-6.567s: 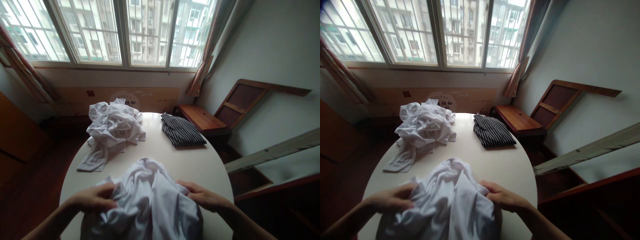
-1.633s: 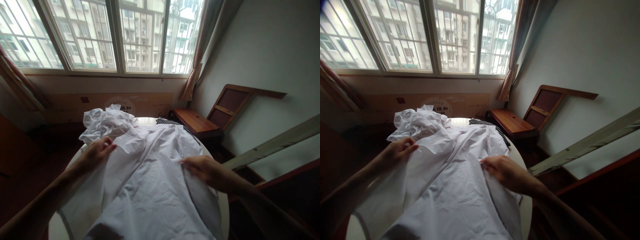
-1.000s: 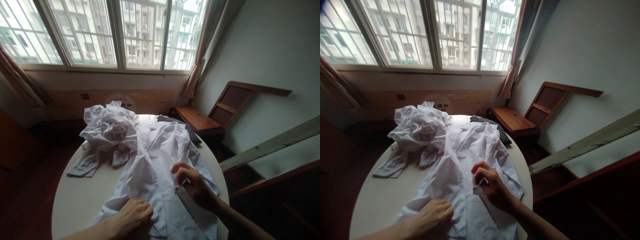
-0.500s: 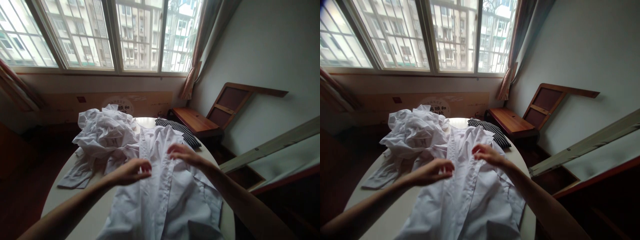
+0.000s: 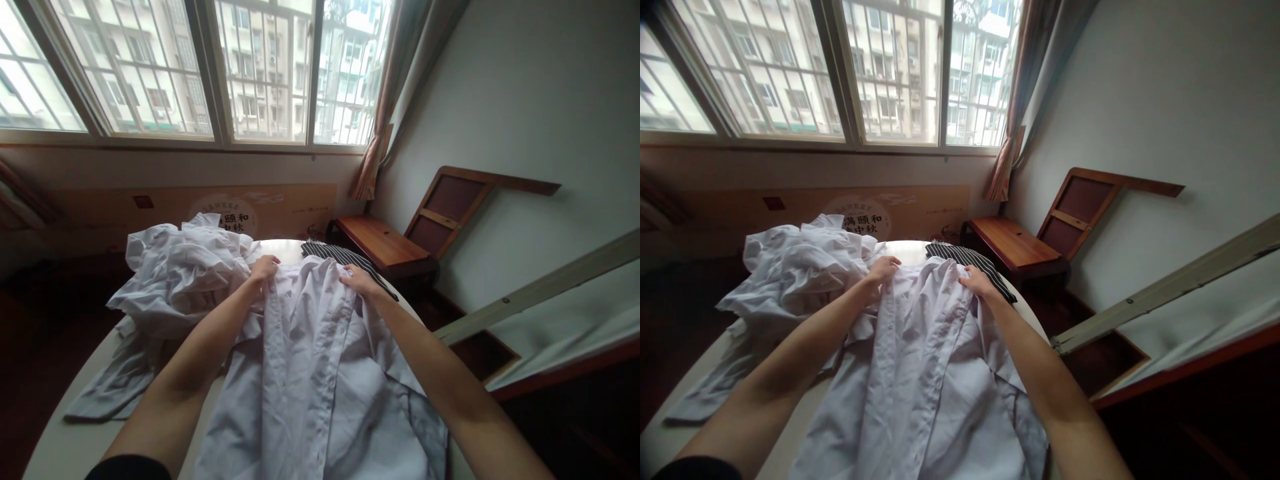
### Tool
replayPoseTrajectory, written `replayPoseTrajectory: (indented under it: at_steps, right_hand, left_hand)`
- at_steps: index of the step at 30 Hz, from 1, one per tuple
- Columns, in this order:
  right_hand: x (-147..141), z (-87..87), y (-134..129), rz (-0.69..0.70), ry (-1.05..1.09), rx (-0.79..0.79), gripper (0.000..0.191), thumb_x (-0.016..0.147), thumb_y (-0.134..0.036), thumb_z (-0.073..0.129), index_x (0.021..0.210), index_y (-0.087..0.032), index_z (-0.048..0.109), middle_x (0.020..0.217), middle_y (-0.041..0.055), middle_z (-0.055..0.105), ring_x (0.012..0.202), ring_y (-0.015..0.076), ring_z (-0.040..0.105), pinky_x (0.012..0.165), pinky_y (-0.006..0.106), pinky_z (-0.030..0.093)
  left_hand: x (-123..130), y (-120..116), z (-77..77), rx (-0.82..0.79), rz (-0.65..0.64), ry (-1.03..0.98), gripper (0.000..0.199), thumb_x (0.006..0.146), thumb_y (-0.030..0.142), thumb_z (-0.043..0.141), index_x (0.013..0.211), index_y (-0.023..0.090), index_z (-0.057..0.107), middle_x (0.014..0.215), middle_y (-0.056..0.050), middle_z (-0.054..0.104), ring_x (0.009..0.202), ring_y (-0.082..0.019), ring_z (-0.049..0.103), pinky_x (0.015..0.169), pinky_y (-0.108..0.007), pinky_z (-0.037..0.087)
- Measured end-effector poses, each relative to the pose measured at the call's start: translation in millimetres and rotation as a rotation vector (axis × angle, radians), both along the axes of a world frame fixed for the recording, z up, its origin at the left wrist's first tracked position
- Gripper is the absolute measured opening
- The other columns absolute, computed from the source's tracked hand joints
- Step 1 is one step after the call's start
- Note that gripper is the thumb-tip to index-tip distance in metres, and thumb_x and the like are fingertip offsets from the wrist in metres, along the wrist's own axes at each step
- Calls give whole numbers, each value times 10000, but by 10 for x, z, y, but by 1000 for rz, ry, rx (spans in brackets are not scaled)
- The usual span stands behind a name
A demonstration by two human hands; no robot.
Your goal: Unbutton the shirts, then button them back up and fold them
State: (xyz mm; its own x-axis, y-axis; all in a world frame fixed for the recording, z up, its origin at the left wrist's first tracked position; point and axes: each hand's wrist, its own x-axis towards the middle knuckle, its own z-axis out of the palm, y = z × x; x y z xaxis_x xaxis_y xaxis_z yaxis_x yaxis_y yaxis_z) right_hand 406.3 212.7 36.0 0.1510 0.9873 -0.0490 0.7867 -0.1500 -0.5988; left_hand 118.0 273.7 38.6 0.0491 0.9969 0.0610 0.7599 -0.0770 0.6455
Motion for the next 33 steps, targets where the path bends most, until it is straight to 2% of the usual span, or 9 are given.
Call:
replayPoseTrajectory:
  at_steps: [2, 6, 8, 13, 18, 23, 25, 28, 33]
  right_hand:
    - [33, -24, 40, -27, 174, 121, 428, 733, -257, 624, 1139, -133, 576, 1146, 122, 629, 977, 208, 614, 820, 276, 464]
    - [158, 38, 142, -160, 493, 402, 395, 747, -298, 579, 1105, -133, 605, 1018, 85, 673, 812, 163, 632, 733, 266, 501]
    - [219, 118, 176, -206, 600, 451, 387, 749, -294, 567, 1091, -119, 611, 921, 77, 688, 721, 144, 623, 672, 252, 504]
    - [288, 332, 124, -148, 435, 147, 206, 637, -223, 689, 786, -81, 681, 585, 35, 634, 521, 125, 552, 513, 220, 437]
    - [293, 481, 29, -39, 355, -30, 131, 608, -147, 725, 708, -86, 666, 482, -10, 565, 432, 89, 485, 434, 193, 370]
    - [396, 624, 33, -16, 657, -43, 236, 671, -153, 726, 893, -107, 660, 646, 32, 645, 500, 89, 530, 470, 189, 431]
    - [449, 697, 36, 54, 750, -77, 229, 690, -185, 724, 902, -120, 665, 699, 46, 661, 535, 96, 552, 501, 199, 460]
    - [460, 790, 47, 77, 766, 118, 199, 717, -257, 703, 873, -137, 675, 723, 38, 669, 575, 100, 569, 559, 211, 486]
    - [306, 817, 118, 73, 337, 326, 189, 687, -262, 693, 819, -127, 709, 733, 48, 696, 644, 139, 607, 637, 238, 484]
  left_hand:
    - [-19, 34, 66, 35, 0, -60, 273, 733, 149, 534, 952, 130, 696, 985, -93, 699, 843, -168, 634, 756, -230, 460]
    - [-191, 41, 382, 238, 40, -448, 339, 750, 191, 504, 1040, 108, 660, 907, -84, 694, 712, -136, 612, 664, -230, 472]
    - [-346, 21, 546, 312, 129, -493, 330, 744, 197, 518, 1029, 112, 660, 865, -76, 689, 678, -131, 598, 648, -231, 465]
    - [-718, -47, 684, 193, 173, -17, 171, 711, 220, 585, 796, 138, 708, 792, -73, 688, 761, -179, 606, 704, -247, 445]
    - [-844, -100, 699, 126, 142, 41, 320, 678, 276, 630, 961, 138, 689, 780, -48, 674, 723, -169, 612, 649, -229, 442]
    - [-910, -138, 842, 111, 170, 5, 298, 654, 300, 678, 909, 146, 686, 761, -53, 646, 683, -164, 582, 604, -241, 442]
    - [-954, -159, 888, 17, 123, -240, 319, 720, 358, 631, 952, 142, 671, 736, -52, 639, 591, -134, 552, 537, -231, 434]
    - [-1026, -195, 931, -67, -59, -570, 408, 710, 450, 646, 970, 137, 672, 766, -67, 655, 563, -116, 549, 519, -225, 448]
    - [-1084, -196, 930, -118, -294, -460, 466, 468, 327, 815, 874, 127, 706, 778, -65, 680, 673, -164, 610, 603, -250, 478]
